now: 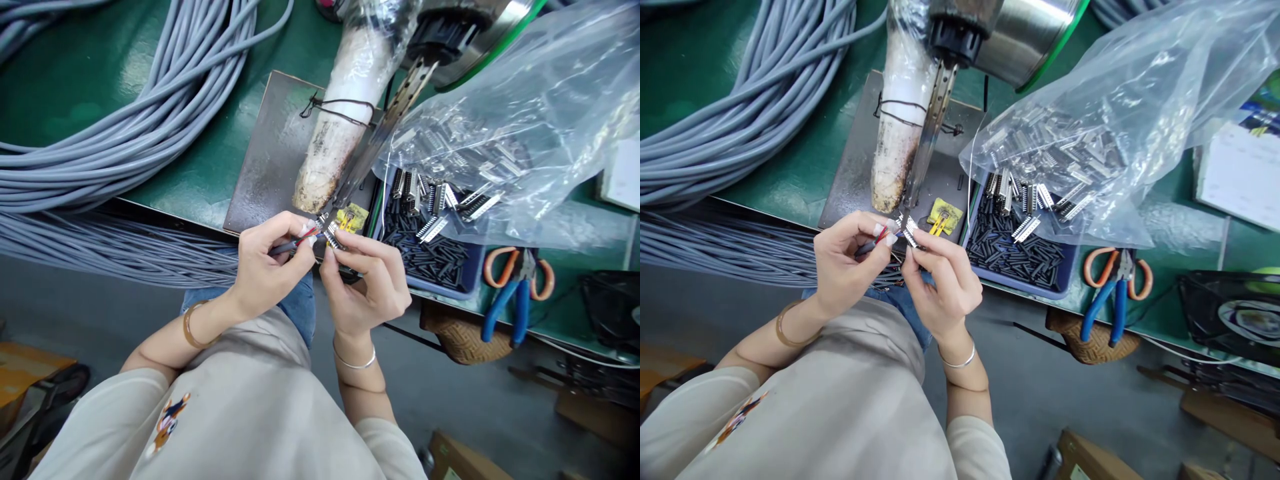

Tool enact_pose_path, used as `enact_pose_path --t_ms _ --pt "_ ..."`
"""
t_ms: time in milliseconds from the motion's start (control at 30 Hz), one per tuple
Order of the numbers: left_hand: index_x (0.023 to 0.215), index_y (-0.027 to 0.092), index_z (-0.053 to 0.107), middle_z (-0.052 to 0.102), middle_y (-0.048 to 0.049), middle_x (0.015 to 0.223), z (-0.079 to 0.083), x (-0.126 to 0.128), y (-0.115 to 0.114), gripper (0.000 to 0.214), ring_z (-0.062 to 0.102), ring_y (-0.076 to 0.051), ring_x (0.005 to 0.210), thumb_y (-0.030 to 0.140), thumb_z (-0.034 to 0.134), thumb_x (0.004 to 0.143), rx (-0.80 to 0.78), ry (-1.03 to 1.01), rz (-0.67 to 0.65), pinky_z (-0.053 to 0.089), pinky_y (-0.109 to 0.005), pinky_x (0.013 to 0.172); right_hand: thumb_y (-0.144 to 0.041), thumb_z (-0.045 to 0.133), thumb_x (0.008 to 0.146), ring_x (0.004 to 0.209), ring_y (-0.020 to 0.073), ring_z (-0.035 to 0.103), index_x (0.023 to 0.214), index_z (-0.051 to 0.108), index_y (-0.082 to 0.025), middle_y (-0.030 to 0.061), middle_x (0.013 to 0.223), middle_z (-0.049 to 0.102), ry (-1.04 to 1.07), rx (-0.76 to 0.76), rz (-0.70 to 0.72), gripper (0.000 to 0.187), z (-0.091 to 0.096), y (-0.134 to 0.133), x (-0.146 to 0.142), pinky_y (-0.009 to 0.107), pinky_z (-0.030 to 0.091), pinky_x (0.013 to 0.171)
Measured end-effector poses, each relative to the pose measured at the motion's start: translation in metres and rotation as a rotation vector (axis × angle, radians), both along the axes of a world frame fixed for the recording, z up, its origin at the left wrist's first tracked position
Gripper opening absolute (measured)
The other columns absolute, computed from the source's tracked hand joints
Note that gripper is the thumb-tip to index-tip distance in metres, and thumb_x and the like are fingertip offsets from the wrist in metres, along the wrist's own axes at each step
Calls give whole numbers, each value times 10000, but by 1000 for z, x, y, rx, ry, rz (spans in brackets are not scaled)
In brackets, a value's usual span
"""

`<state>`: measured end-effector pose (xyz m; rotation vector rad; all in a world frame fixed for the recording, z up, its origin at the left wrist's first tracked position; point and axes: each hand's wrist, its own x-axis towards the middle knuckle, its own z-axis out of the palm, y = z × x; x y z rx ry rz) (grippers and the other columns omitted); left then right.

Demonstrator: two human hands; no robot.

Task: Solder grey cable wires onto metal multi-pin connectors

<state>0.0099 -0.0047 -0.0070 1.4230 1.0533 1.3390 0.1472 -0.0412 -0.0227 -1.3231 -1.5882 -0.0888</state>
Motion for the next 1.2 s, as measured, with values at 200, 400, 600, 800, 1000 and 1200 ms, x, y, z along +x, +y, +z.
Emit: enact_pose_path --t_ms 200,400,600,800,1000,1200 --pt "726 168 596 673 8 740 -1 0 1 125 434 -33 503 107 678 797 -52 15 -19 329 -149 443 -142 769 854 869 167 781 908 639 -248 19 1043 809 -83 56 -2 176 -5 -4 1 296 655 748" --pt "700 165 571 621 17 684 0 -2 0 143 389 -27 489 142 687 781 -130 22 -38 304 -149 429 -122 759 866 888 152 788 923 628 -242 23 1041 818 -141 59 19 186 -8 -6 5 258 652 765" --pt "717 162 654 567 25 584 1 -8 -2 107 438 -53 491 193 739 776 -166 -27 -65 335 -163 422 -110 737 883 887 160 786 901 627 -231 20 996 810 117 -43 37 165 -3 -4 4 284 647 743" --pt "683 171 623 574 14 611 1 -8 -2 139 505 -72 545 179 725 777 -156 -43 -17 374 -163 452 -116 742 877 890 168 777 898 646 -230 18 983 801 113 -61 57 150 0 -3 1 317 648 773" --pt "661 172 590 553 30 609 4 -4 2 134 494 -62 545 120 682 743 -98 -24 5 393 -153 482 -103 770 854 885 154 767 899 648 -231 20 1022 805 -11 -13 33 182 -1 -2 3 290 643 769" --pt "660 165 580 555 42 609 4 -3 5 144 451 -41 518 120 675 758 -84 -5 9 371 -141 479 -79 783 843 899 150 766 908 676 -228 7 1011 801 9 -27 41 194 3 4 2 287 649 797"
